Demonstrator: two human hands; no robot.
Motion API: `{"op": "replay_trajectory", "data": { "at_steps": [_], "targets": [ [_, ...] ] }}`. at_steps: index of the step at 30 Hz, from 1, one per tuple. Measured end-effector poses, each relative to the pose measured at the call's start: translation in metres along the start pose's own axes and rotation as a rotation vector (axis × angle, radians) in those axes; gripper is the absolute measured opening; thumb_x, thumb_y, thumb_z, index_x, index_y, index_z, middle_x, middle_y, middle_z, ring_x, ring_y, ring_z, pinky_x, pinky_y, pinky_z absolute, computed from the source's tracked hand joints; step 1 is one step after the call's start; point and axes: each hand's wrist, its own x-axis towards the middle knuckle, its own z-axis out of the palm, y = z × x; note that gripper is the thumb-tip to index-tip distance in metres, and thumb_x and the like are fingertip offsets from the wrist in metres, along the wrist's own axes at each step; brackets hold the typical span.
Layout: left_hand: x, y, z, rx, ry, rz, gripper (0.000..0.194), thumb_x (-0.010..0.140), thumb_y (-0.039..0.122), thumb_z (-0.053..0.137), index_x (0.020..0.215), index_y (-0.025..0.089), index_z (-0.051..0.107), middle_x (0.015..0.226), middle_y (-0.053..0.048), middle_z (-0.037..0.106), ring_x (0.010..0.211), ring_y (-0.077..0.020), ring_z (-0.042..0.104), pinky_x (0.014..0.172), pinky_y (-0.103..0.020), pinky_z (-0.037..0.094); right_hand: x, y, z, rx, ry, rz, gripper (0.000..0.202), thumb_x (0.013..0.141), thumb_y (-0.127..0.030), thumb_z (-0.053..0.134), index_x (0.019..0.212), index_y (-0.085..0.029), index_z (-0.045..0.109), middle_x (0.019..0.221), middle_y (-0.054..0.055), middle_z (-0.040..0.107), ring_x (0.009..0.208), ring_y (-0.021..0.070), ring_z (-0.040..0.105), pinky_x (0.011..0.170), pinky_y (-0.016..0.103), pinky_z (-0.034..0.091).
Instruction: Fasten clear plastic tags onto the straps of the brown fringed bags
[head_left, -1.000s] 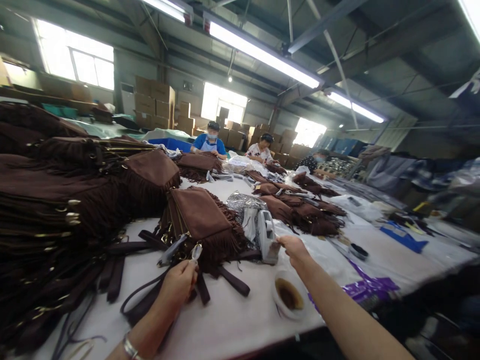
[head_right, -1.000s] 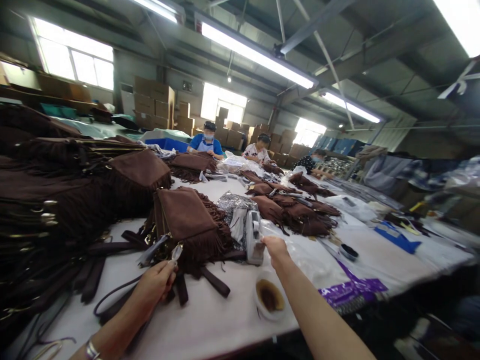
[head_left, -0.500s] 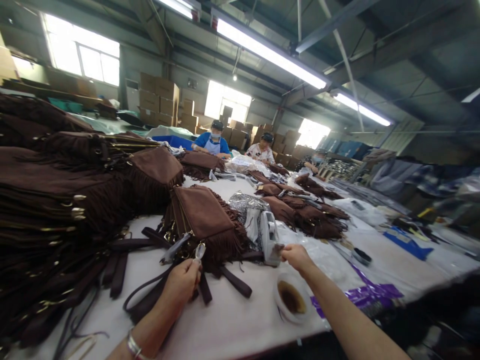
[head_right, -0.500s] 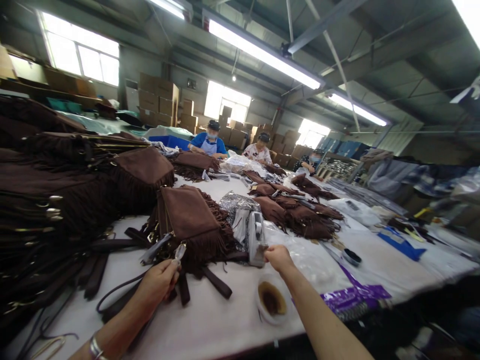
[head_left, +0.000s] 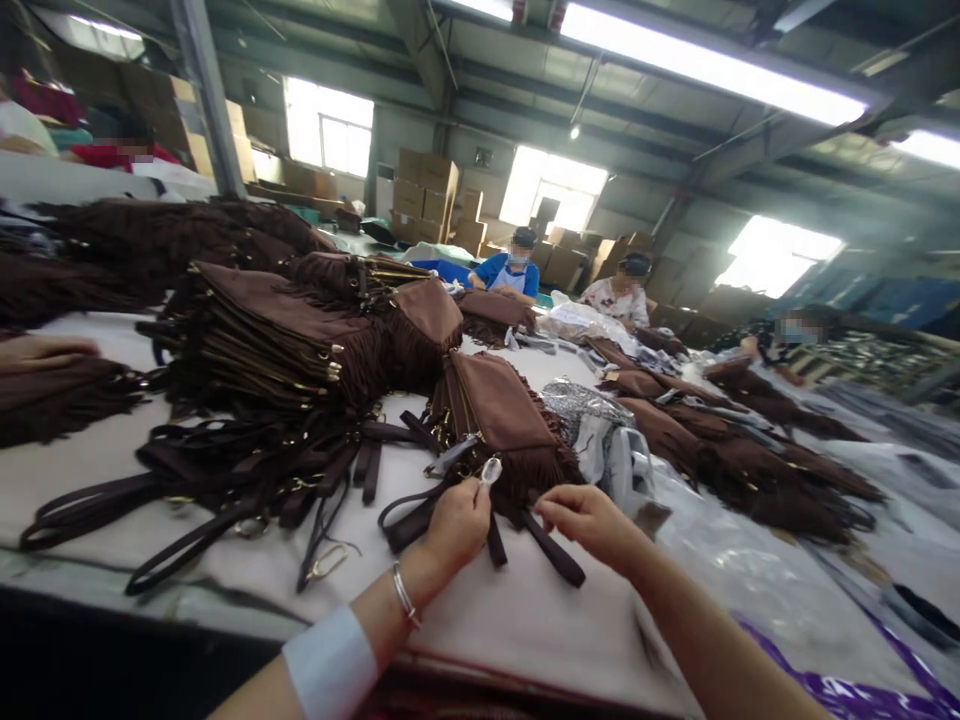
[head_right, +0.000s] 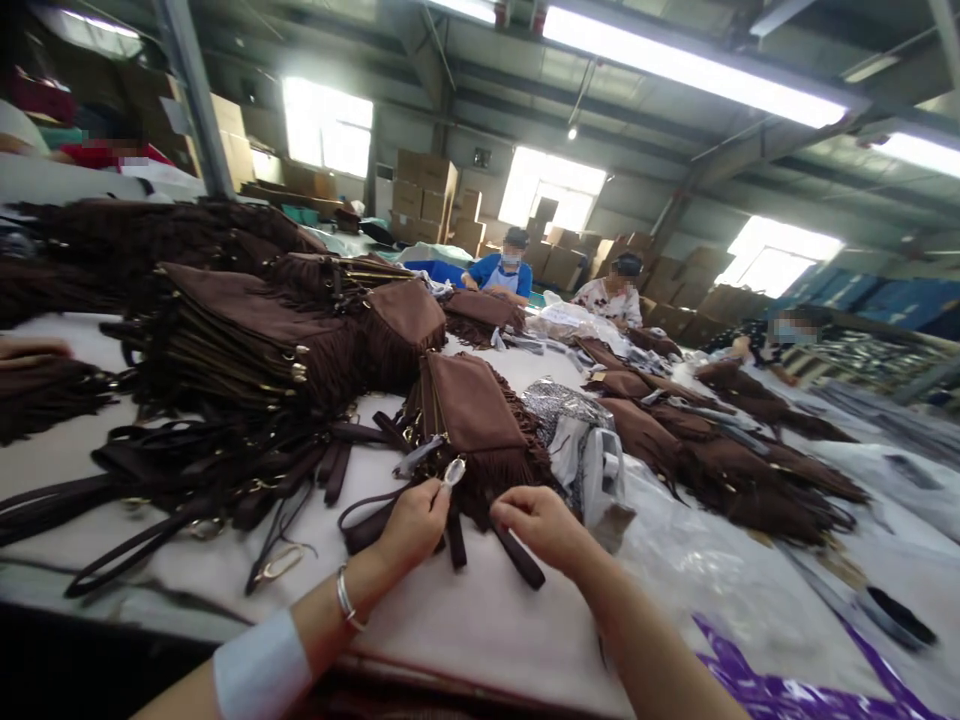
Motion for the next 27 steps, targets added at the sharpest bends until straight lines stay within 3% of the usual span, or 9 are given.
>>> {"op": "replay_trajectory", "data": {
  "at_steps": [5,9,14,18,22,27],
  "targets": [
    [-0.005,0.002,-0.005,0.19,-0.044,0.026,0.032,0.095,0.032,0.036,0.081,0.017,0.06,0.076,-0.012,0.067,0.068,-0.0202,0.063,0.062,-0.028,0.039,0.055,-0.022,0.042,0.069,0.022,0.095,0.028,0.074,-0.037,0.062,0.057,-0.016,0.061,0.048,-0.003,0.054,0.044,0.0076,0.04,0.043,0.02,0.029],
    [-0.006,-0.004,-0.004,0.262,-0.063,0.09,0.037,0.098,0.032,0.029,0.088,0.017,0.061,0.084,-0.014,0.069,0.075,-0.0232,0.067,0.063,-0.03,0.043,0.079,-0.021,0.055,0.01,0.036,0.154,0.027,0.072,-0.03,0.065,0.05,-0.016,0.057,0.042,-0.004,0.05,0.04,0.0065,0.037,0.039,0.02,0.025],
    [-0.006,-0.01,0.0,0.363,-0.087,0.106,0.035,0.097,0.029,0.028,0.096,0.014,0.06,0.087,-0.016,0.069,0.078,-0.0259,0.068,0.067,-0.033,0.048,0.089,-0.019,0.055,-0.025,0.008,0.205,0.027,0.069,-0.026,0.066,0.047,-0.016,0.055,0.037,-0.005,0.045,0.036,0.0063,0.036,0.037,0.021,0.023],
    [-0.007,-0.01,-0.002,0.373,-0.1,0.089,0.037,0.098,0.03,0.028,0.098,0.013,0.06,0.087,-0.016,0.069,0.078,-0.0263,0.068,0.066,-0.033,0.049,0.084,-0.022,0.046,0.009,-0.086,0.194,0.027,0.072,-0.031,0.065,0.051,-0.017,0.055,0.04,-0.006,0.045,0.036,0.0052,0.033,0.037,0.02,0.021],
    [-0.007,-0.009,-0.005,0.36,-0.082,0.076,0.04,0.098,0.035,0.027,0.094,0.014,0.06,0.084,-0.016,0.069,0.076,-0.027,0.069,0.063,-0.033,0.049,0.077,-0.025,0.037,0.061,-0.148,0.086,0.025,0.076,-0.038,0.062,0.064,-0.015,0.063,0.049,-0.005,0.05,0.043,0.0058,0.036,0.042,0.019,0.026],
    [-0.008,-0.01,-0.003,0.333,-0.046,0.099,0.036,0.098,0.033,0.029,0.093,0.015,0.06,0.085,-0.015,0.07,0.076,-0.0255,0.07,0.065,-0.033,0.05,0.079,-0.017,0.04,0.019,-0.162,-0.084,0.022,0.075,-0.029,0.059,0.076,-0.012,0.073,0.059,-0.001,0.059,0.055,0.0093,0.046,0.051,0.02,0.035]
  ]
}}
